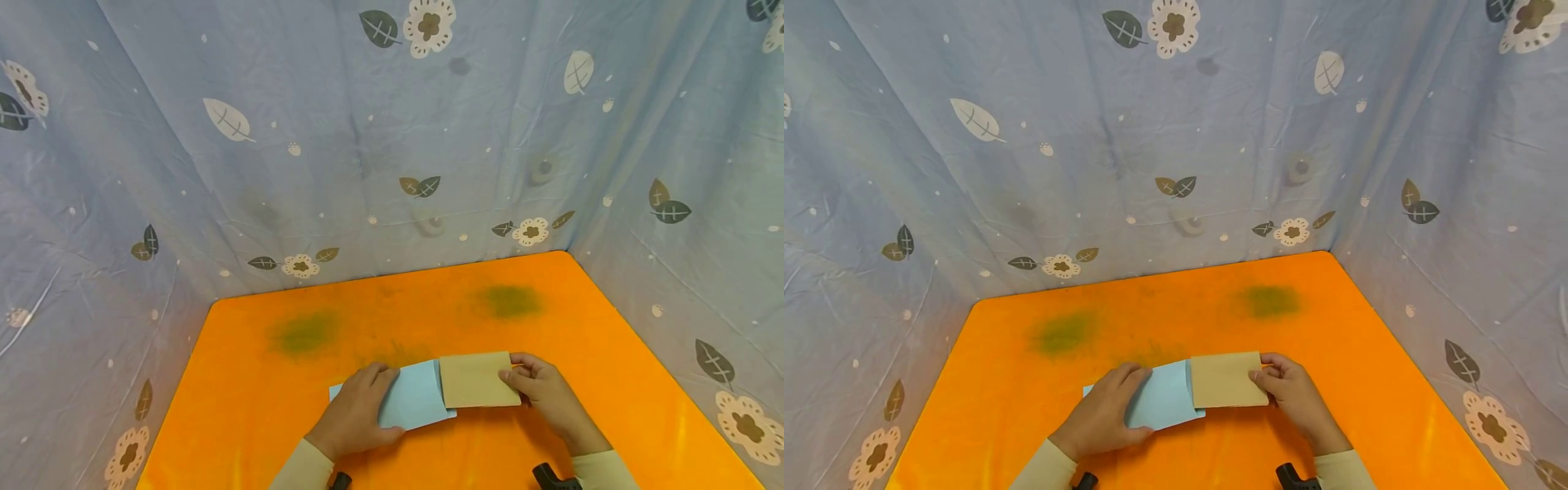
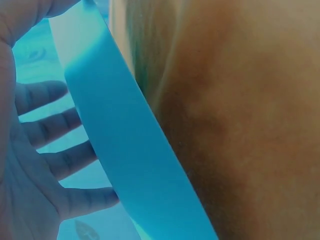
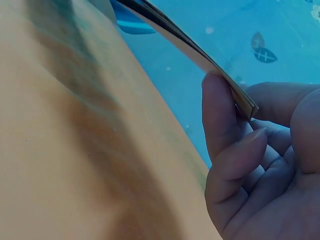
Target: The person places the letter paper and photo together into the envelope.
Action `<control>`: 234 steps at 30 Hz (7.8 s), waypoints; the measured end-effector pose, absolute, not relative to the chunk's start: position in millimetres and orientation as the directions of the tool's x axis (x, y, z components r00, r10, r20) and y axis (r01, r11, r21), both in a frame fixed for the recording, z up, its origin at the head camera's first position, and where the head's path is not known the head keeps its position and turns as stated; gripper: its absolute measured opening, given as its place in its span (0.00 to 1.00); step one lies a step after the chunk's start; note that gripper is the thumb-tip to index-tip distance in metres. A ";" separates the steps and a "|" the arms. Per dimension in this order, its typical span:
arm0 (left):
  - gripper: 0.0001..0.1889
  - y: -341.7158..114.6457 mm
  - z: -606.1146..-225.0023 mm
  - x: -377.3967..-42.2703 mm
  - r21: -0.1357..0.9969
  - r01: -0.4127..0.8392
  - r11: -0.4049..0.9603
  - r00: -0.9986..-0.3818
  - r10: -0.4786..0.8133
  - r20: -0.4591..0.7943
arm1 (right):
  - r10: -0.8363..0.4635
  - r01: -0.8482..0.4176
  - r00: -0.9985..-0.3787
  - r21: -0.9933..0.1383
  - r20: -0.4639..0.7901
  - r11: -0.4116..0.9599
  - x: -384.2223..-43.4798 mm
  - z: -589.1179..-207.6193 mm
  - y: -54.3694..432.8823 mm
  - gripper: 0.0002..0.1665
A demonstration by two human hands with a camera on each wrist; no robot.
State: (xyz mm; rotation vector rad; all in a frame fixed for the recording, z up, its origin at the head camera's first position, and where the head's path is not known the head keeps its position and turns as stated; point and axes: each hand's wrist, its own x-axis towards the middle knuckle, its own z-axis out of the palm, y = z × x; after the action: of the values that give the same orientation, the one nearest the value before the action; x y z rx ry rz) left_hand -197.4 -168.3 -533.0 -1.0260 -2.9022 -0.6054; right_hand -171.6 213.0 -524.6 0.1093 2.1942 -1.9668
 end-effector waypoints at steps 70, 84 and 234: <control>0.43 -163.3 -533.1 -197.8 0.320 0.678 0.661 -0.732 0.649 0.210 | -0.324 0.098 -0.941 -0.995 -0.101 0.025 -178.0 -539.9 202.5 0.24; 0.44 -161.1 -533.8 -196.2 0.335 0.669 0.663 -0.735 0.657 0.168 | -0.319 0.116 -0.939 -0.992 -0.126 0.048 -179.4 -542.4 180.0 0.24; 0.48 -157.2 -537.7 -192.2 0.304 0.699 0.648 -0.711 0.675 0.195 | -0.184 0.168 -0.967 -0.983 -0.178 0.068 -168.9 -528.4 155.7 0.25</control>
State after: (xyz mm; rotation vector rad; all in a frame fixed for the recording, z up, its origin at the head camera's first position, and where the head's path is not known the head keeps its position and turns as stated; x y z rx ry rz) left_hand -192.2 -157.2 -537.7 -1.1657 -2.7929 -0.5572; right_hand -168.9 155.7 -528.4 -0.0158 2.0919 -1.9844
